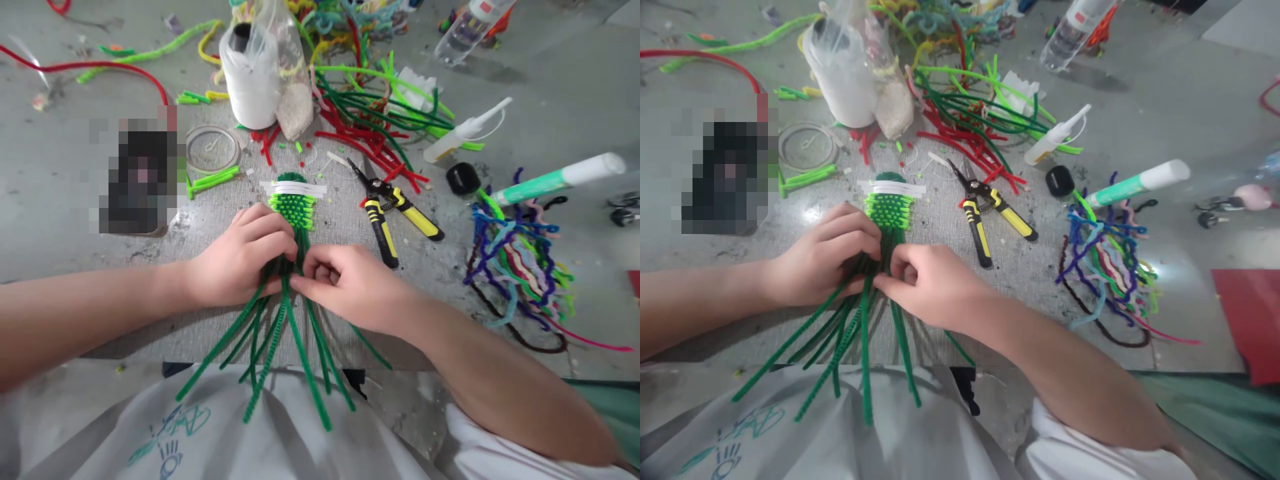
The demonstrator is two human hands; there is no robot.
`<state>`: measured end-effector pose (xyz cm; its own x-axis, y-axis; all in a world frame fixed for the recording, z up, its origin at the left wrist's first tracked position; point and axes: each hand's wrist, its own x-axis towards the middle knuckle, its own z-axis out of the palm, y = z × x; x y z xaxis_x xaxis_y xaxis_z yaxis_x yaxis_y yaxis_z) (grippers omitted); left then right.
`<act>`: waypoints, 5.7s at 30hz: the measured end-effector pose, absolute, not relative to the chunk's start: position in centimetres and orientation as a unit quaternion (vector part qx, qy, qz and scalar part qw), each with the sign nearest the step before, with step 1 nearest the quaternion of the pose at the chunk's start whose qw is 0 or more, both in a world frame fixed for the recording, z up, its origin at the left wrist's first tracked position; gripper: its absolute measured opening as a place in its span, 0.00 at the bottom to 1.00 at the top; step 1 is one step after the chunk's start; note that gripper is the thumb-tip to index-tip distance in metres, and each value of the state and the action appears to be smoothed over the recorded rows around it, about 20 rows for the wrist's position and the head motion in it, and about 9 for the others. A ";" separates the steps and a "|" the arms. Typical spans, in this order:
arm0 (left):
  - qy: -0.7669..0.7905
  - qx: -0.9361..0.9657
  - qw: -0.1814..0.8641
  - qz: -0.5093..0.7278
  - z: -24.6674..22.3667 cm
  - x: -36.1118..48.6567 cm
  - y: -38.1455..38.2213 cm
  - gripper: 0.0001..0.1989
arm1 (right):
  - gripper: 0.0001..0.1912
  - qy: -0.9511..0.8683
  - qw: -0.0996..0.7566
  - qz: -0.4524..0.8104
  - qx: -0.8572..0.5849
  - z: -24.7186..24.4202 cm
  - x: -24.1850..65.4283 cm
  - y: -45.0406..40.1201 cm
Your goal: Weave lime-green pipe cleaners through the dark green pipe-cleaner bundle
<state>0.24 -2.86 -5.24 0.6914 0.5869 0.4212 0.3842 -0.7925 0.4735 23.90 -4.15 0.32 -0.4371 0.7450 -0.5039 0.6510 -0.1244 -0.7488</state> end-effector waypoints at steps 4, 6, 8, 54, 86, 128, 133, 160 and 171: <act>0.284 0.902 0.171 0.276 -5.5 0.3 -2.9 0.09 | 0.16 -0.666 0.049 0.509 -0.544 0.3 24.3 -3.7; 0.284 0.907 0.161 0.265 -5.4 0.3 -2.9 0.11 | 0.15 -0.671 0.054 0.490 -0.554 0.2 24.3 -3.6; 0.281 0.911 0.148 0.263 -5.3 0.4 -2.9 0.13 | 0.15 -0.683 0.071 0.472 -0.553 0.0 24.3 -3.6; 0.360 0.860 0.148 0.329 -6.4 0.8 -3.4 0.10 | 0.22 -0.912 0.266 0.164 -0.265 -5.3 24.0 -2.8; 0.298 0.922 0.164 0.185 -2.5 -3.2 0.0 0.32 | 0.15 -0.936 0.279 0.024 -0.214 -4.9 23.1 -2.8; 0.608 0.768 -0.008 -0.203 2.5 -3.1 0.6 0.16 | 0.19 -0.897 0.325 0.018 -0.301 -6.1 22.9 -2.6; 0.600 0.773 -0.015 -0.205 2.2 -3.4 0.9 0.19 | 0.19 -0.898 0.311 0.033 -0.311 -6.4 23.0 -2.6; 0.602 0.773 0.009 -0.199 1.8 -4.0 1.4 0.12 | 0.19 -0.899 0.319 0.015 -0.299 -6.3 23.0 -2.5; 0.256 0.894 0.342 0.136 -0.2 -3.9 -0.6 0.17 | 0.19 -0.863 0.281 0.116 -0.404 -5.9 22.8 -2.9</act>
<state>-3.91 -0.55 -0.18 0.8323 0.5502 0.0679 0.3642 -0.6351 0.6811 22.83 -2.89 -5.88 -0.5150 0.7629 0.3910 0.6321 0.6460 -0.4279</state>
